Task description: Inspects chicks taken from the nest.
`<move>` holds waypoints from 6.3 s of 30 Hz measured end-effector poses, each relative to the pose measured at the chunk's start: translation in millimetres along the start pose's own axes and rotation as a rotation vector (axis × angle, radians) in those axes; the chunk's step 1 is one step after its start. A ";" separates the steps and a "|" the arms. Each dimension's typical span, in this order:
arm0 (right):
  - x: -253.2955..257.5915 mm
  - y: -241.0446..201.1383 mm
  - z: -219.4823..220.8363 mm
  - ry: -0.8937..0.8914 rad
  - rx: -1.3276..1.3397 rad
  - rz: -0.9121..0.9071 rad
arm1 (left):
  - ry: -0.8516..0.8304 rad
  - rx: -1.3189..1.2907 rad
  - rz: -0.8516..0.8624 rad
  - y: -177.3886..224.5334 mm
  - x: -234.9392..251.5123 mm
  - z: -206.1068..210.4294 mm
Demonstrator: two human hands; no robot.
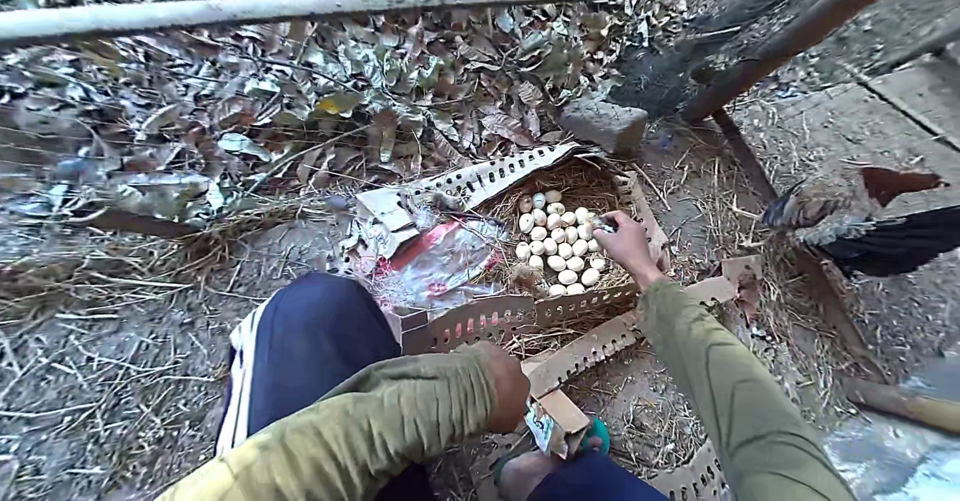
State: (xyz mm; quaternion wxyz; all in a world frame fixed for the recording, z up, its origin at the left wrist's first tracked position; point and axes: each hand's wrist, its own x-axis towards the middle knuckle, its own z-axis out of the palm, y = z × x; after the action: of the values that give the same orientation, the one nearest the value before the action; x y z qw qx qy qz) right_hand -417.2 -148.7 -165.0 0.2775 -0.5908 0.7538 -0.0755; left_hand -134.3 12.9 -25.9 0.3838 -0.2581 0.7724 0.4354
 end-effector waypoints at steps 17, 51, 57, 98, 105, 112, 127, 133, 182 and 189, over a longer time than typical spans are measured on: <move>107.8 33.0 49.3 0.118 0.131 0.079 | -0.054 -0.237 -0.230 -49.7 -1.3 30.9; -29.4 -92.5 -97.2 -0.402 1.034 -0.450 | 0.023 -0.115 -0.023 -50.5 43.0 -36.0; -76.7 -87.1 -156.5 -0.209 1.095 -0.512 | 0.004 -0.044 0.058 -47.7 72.5 -51.6; -138.4 -124.8 -27.8 0.344 0.960 -0.363 | 0.593 -2.365 1.153 -30.2 78.2 -110.6; -139.6 -118.9 -26.0 0.363 0.841 -0.357 | 0.590 -2.380 1.156 -30.9 78.1 -111.8; -140.8 -110.4 -28.0 0.412 0.655 -0.410 | 0.571 -2.421 1.182 -29.8 79.7 -113.6; -165.1 -119.2 -15.0 0.414 -0.067 -0.695 | 0.656 -2.289 1.181 -36.5 85.1 -107.0; -160.1 -110.5 4.8 0.415 0.009 -0.627 | 0.729 -2.218 1.080 -31.7 90.4 -105.6; -171.0 -86.8 -4.9 0.586 0.015 -0.358 | 0.738 -2.350 1.017 -26.1 85.9 -107.9; -164.7 -122.5 9.8 0.561 -0.004 -0.483 | 0.804 -2.311 1.030 -24.2 84.6 -105.6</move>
State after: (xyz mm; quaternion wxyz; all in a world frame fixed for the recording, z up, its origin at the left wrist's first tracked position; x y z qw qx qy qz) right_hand -283.9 -28.6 -64.9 0.0330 -0.7085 0.6397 -0.2961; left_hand -203.9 -96.4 -72.1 -0.5164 -0.2237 0.0284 0.8261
